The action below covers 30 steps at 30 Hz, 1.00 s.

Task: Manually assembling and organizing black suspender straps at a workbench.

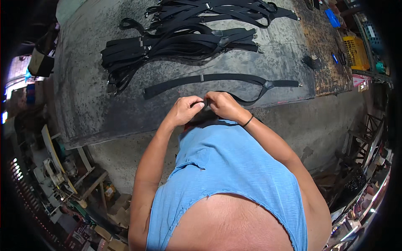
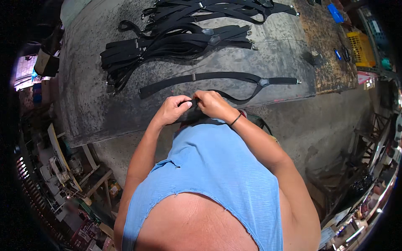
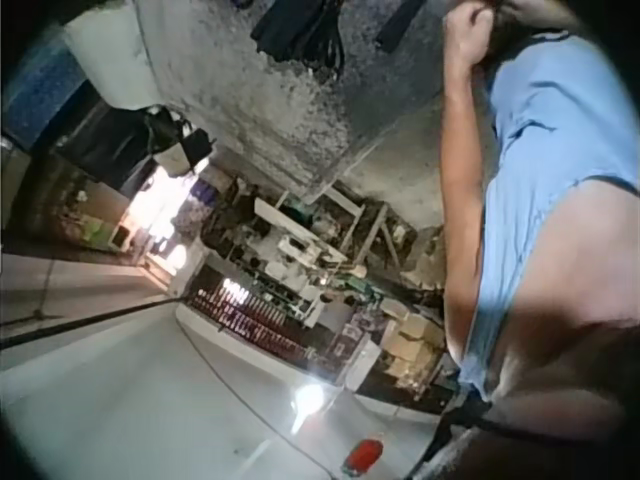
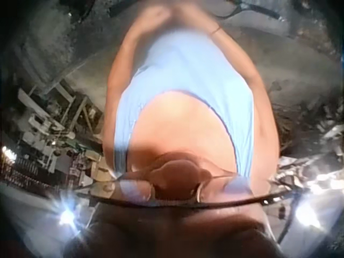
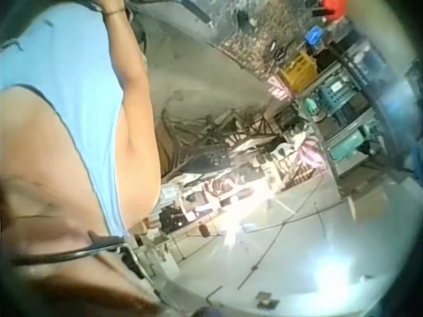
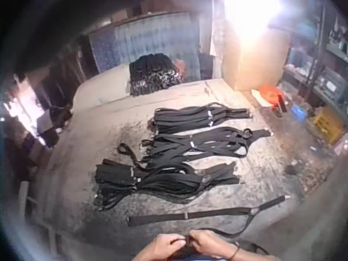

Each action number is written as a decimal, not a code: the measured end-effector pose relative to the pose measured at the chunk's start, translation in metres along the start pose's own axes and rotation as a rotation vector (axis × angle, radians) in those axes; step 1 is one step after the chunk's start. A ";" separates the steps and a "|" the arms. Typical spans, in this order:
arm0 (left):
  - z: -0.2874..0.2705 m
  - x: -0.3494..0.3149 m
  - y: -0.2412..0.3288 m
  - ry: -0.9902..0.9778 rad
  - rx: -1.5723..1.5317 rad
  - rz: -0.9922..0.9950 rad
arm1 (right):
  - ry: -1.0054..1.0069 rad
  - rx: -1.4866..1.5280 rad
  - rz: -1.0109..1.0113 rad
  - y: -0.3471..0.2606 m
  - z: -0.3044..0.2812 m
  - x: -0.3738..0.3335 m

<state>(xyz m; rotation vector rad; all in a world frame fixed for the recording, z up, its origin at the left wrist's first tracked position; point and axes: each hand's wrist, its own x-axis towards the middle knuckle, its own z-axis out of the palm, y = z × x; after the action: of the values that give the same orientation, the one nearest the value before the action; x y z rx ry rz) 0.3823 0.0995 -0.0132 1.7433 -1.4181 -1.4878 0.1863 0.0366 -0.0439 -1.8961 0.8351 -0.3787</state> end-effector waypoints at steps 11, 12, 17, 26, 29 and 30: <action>0.000 0.009 -0.001 -0.051 -0.071 0.022 | -0.149 0.047 0.065 -0.012 -0.020 0.002; -0.001 0.009 0.001 -0.050 -0.070 0.023 | -0.132 0.041 0.079 -0.014 -0.020 0.003; -0.003 0.010 0.004 -0.068 -0.030 0.019 | -0.094 -0.013 0.105 -0.023 -0.015 0.005; -0.001 0.006 0.013 -0.052 0.153 0.100 | -0.038 -0.050 0.164 -0.014 -0.010 0.004; 0.002 0.004 0.002 0.096 0.273 0.314 | -0.063 -0.042 0.157 -0.011 -0.014 0.002; 0.000 0.004 0.003 0.096 0.274 0.312 | -0.047 0.034 0.145 -0.009 -0.016 0.000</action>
<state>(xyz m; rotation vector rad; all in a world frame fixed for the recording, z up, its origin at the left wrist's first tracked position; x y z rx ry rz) 0.3811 0.0951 -0.0121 1.6236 -1.8132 -1.0732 0.1802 0.0282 -0.0289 -1.7940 0.9224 -0.2567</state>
